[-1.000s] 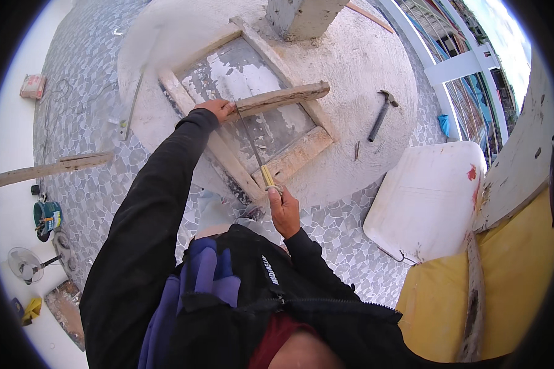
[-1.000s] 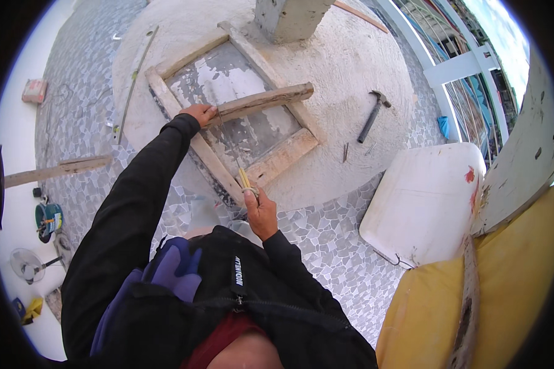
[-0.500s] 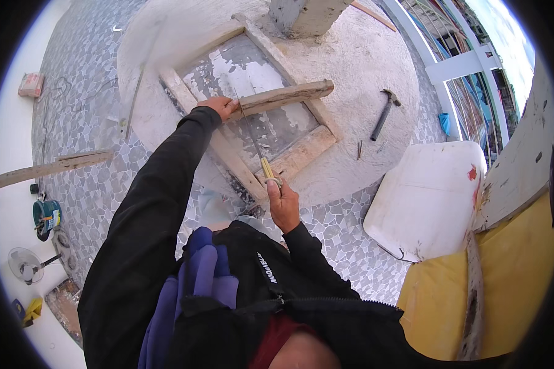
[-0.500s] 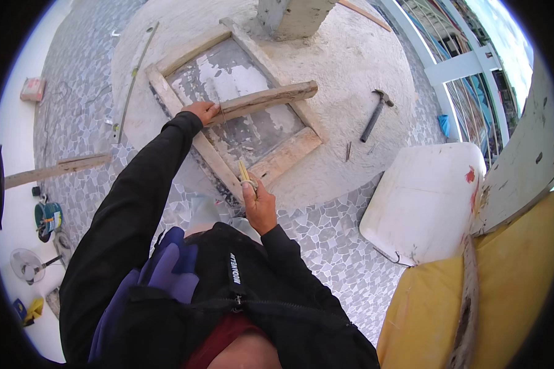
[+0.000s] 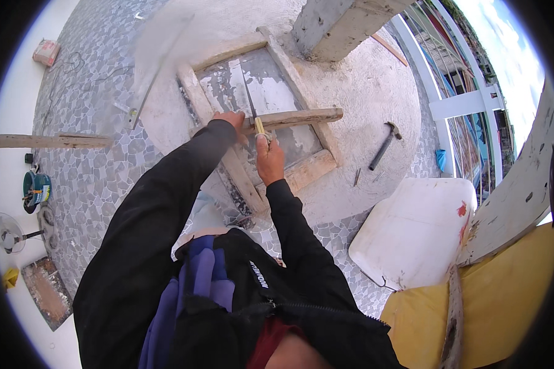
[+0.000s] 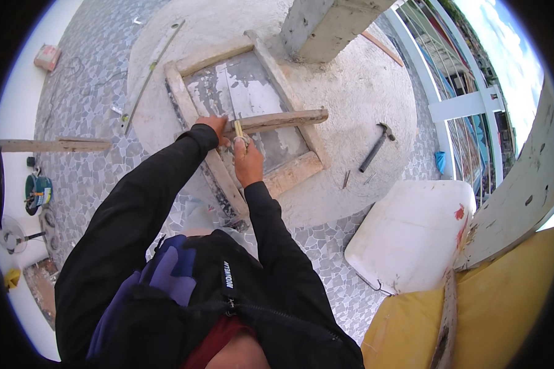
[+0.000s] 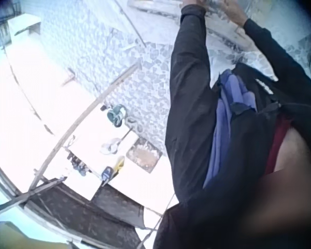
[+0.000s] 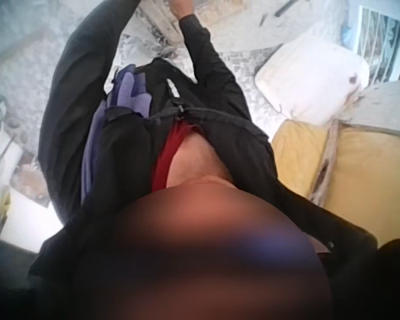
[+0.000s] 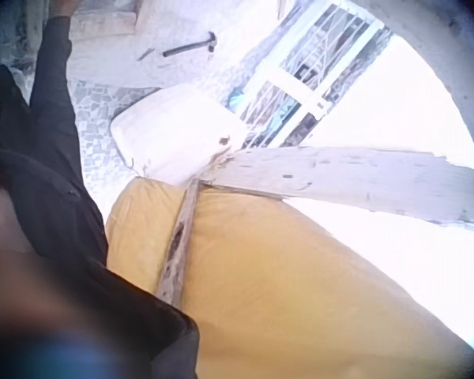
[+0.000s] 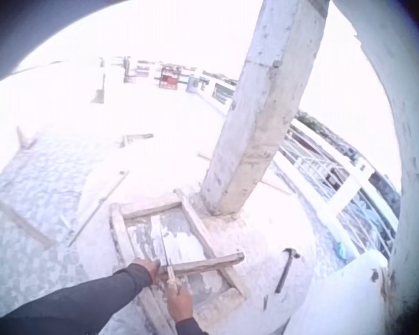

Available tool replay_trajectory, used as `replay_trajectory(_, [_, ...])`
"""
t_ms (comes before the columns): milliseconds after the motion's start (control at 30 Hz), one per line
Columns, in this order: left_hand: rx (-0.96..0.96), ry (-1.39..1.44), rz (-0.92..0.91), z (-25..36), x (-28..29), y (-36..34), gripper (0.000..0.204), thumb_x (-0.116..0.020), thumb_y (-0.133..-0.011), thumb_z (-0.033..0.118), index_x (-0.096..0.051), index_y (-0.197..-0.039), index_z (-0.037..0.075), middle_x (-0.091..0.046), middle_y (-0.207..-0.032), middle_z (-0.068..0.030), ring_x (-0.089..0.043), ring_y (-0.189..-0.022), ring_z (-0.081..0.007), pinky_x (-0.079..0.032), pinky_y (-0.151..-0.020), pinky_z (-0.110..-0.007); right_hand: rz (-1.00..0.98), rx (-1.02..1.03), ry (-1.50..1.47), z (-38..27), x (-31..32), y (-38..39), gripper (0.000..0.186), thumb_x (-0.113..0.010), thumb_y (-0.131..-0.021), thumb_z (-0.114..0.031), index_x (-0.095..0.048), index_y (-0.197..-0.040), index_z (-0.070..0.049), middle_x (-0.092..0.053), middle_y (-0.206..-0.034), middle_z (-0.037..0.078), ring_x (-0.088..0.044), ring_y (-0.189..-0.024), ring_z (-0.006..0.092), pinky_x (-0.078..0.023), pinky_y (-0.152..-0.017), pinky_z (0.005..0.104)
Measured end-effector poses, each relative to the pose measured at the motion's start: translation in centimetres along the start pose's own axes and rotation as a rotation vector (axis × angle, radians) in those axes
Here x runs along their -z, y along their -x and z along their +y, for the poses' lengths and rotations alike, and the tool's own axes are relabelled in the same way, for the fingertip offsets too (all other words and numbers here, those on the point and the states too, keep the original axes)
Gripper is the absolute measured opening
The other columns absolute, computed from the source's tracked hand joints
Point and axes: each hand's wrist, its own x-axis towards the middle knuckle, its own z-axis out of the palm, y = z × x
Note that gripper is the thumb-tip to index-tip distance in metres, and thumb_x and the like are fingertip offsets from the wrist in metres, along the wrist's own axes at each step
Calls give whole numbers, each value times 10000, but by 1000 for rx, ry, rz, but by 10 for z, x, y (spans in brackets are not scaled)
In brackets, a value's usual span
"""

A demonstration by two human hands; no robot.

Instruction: Constructing and fitting a wooden frame into a concrete pillar opening using carpentry tools.

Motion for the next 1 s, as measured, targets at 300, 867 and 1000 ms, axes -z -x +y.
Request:
replay_trajectory(300, [56,78,-52,-15,-2,-21,548,-805,-672,410,-666,-1056,45,-689,-1036,-172,-656,-1008,-319,-520,-872,-415,-84,-139,28,-6,47,90,427,-503,-981,-334,-567,-1254,-11,-666,-829,187,-674,-783,291,-499,-703,377])
replay_trajectory(867, [90,88,11,7,7,-7,533,-815,-687,397,-662,-1056,43,-685,-1065,-173,-651,-1036,-317,-521,-862,-422,-32,47,113,3,6,-9,466,-466,-985,-411,-609,-1080,22,-645,-823,246,-612,-812,447,-463,-720,474])
replay_trajectory(1000, [117,112,-90,-23,-1,-21,580,-824,-653,431,-663,-1046,35,-687,-1049,-174,-655,-1020,-320,-523,-856,-413,-111,-89,56,0,42,87,419,-496,-993,-326,-575,-1230,11,-657,-870,232,-657,-792,351,-485,-698,395])
